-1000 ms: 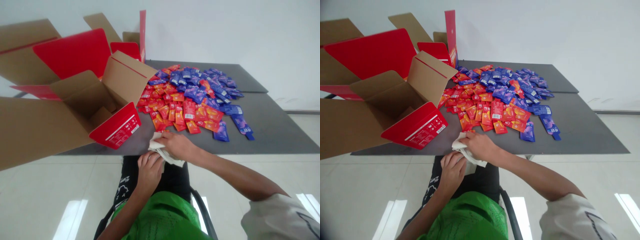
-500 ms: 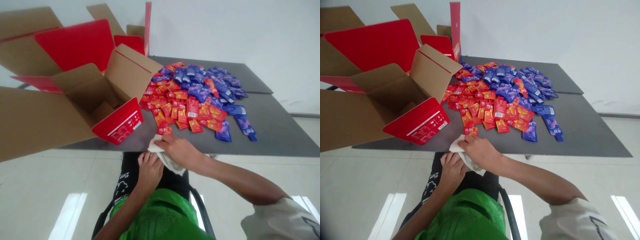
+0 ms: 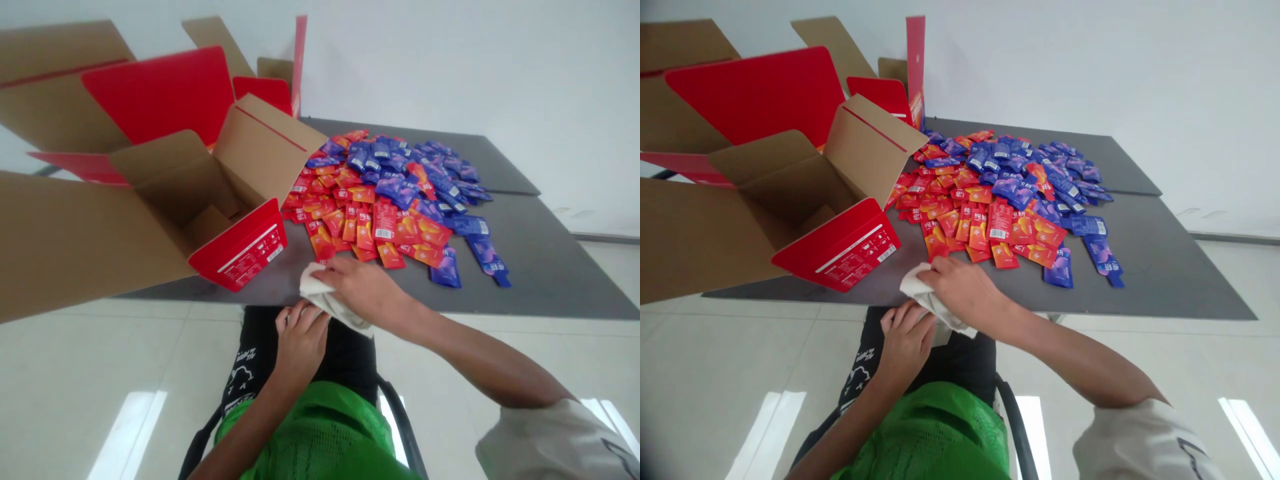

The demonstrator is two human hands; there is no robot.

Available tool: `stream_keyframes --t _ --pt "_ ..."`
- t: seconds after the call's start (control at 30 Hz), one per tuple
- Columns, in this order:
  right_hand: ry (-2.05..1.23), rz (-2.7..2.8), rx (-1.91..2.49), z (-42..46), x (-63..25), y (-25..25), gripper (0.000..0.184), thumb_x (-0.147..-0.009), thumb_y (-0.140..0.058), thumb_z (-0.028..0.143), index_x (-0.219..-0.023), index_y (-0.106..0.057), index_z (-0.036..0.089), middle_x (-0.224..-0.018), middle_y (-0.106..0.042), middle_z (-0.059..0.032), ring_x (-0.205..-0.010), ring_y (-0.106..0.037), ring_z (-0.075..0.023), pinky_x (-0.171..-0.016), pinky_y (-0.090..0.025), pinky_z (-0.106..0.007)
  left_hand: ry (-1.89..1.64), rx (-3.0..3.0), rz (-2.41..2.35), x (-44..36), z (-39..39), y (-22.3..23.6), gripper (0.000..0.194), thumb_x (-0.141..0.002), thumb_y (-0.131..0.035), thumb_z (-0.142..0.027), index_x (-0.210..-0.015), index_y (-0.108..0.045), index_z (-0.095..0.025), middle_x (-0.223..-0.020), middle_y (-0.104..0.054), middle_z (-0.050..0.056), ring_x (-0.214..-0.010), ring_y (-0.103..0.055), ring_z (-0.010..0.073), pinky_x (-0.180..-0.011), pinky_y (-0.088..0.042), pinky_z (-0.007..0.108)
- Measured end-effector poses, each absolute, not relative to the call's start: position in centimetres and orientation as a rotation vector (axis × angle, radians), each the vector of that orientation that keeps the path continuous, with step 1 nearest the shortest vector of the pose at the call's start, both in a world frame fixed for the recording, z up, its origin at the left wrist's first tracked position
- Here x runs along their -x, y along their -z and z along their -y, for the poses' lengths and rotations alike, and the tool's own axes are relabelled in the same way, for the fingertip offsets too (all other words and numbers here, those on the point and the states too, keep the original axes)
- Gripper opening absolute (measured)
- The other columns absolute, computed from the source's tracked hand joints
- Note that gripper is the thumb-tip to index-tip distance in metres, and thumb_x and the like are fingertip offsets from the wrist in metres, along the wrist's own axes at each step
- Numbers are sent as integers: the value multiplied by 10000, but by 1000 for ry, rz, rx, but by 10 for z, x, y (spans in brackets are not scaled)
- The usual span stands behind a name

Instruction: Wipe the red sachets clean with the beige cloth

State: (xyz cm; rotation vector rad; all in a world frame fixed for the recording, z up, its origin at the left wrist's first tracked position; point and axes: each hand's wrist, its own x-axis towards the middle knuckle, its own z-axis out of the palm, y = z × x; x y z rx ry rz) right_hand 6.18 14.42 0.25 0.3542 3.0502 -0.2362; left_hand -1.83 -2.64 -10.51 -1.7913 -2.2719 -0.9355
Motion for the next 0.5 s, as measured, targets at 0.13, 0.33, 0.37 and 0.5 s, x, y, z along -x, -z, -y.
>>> stream_keyframes --t 0.13,0.33,0.37,0.5 --pt "321 -2978 -377 -151 -54 21 340 -1058 -504 268 -1370 -639 282 -1223 -658 -88 -1046 -667 -212 -750 -496 -264 948 1793 2263 19 26 104 212 -980 -578 -155 -1087 -738 -244 -1125 -770 46 -1130 -653 273 -938 -340 464" --pt "93 -2987 -648 -195 -20 2 367 -1073 -443 275 -1384 -636 249 -1207 -659 -123 -1045 -675 -257 -753 -509 -303 976 1797 2266 19 25 101 318 -1003 -542 -161 -1268 -678 -272 -1210 -758 58 -1166 -654 257 -938 -334 457" --pt "88 -3001 -636 -190 -24 -4 369 -1077 -435 273 -1391 -628 255 -1205 -658 -122 -1035 -675 -249 -748 -505 -294 978 1800 2264 19 25 101 320 -1005 -538 -163 -1274 -675 -272 -1214 -757 61 -1169 -652 259 -938 -335 458" --pt "212 -3007 -389 -150 -55 -5 351 -1068 -467 241 -1380 -624 279 -1191 -663 -103 -1021 -667 -216 -731 -493 -260 949 1793 2275 19 26 105 219 -990 -560 -168 -1100 -729 -252 -1125 -770 60 -1126 -651 283 -946 -342 470"
